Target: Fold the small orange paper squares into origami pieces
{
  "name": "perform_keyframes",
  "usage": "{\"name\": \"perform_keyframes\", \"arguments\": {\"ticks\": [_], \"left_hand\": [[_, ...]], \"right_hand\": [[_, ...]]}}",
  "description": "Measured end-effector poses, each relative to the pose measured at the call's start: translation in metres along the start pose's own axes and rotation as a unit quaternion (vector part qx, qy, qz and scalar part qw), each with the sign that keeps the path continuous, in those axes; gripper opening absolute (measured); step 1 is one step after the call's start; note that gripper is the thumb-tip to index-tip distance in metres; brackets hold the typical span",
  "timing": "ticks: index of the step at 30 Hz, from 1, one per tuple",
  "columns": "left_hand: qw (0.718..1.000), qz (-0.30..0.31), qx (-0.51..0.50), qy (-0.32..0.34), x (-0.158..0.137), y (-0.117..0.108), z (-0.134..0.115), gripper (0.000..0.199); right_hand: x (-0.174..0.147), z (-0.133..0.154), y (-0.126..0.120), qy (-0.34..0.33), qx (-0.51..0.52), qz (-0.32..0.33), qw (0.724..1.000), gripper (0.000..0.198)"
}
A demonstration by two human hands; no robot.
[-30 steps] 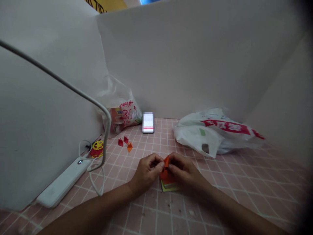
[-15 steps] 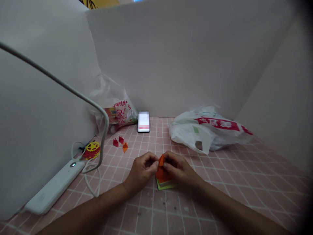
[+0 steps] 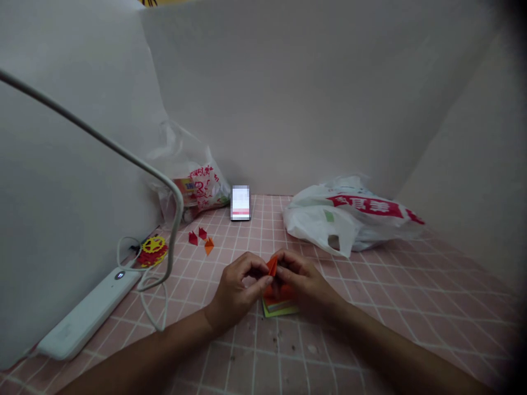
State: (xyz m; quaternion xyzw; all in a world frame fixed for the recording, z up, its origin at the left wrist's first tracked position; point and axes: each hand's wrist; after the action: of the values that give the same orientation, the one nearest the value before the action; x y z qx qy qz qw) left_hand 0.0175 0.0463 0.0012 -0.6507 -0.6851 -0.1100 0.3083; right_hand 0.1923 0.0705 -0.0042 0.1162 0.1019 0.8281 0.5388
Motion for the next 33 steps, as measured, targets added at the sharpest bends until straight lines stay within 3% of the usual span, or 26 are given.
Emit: {"name": "perform_keyframes", "arguments": {"ticks": [6,9,25,30,33], "left_hand": [[0.988,-0.026,0.072,0.138,-0.0024,-0.0015,-0.0051,0.01],[0.983,-0.03,0.084,0.161,-0.0036,-0.0012,-0.0058,0.011],[0.98,-0.043,0.132,0.146,-0.0074,-0.0007,-0.0024,0.027],[0.987,-0.027,0.125,0.093,-0.0048,0.0,-0.0035,0.012],[0.995,-0.026,0.09,0.038,-0.0045,0.0009,-0.001,0.016]], "right_hand": [[-0.0015,0.0004,-0.0012,-0.007,0.007,0.02,1.0,0.028],[-0.0016,-0.0009,-0.0022,-0.007,-0.001,0.021,1.0,0.025],[-0.0038,0.0054,-0.0005,-0.043,-0.081,-0.015,0.996,0.014],[-0.0032,0.0073,0.001,-0.056,-0.122,-0.019,0.991,0.014],[-0.0017,0.005,-0.001,-0.074,-0.139,-0.018,0.987,0.014]]}}
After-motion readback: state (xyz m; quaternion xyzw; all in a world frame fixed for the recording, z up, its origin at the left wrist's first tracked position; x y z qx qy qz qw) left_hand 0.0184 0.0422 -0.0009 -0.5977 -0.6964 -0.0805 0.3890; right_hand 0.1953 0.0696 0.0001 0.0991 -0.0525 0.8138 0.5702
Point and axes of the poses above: each hand's wrist, its own x-axis towards the middle knuckle, its own y-axis out of the palm, z = x × y, and after that the axes turned 10 degrees about -z, right-handed
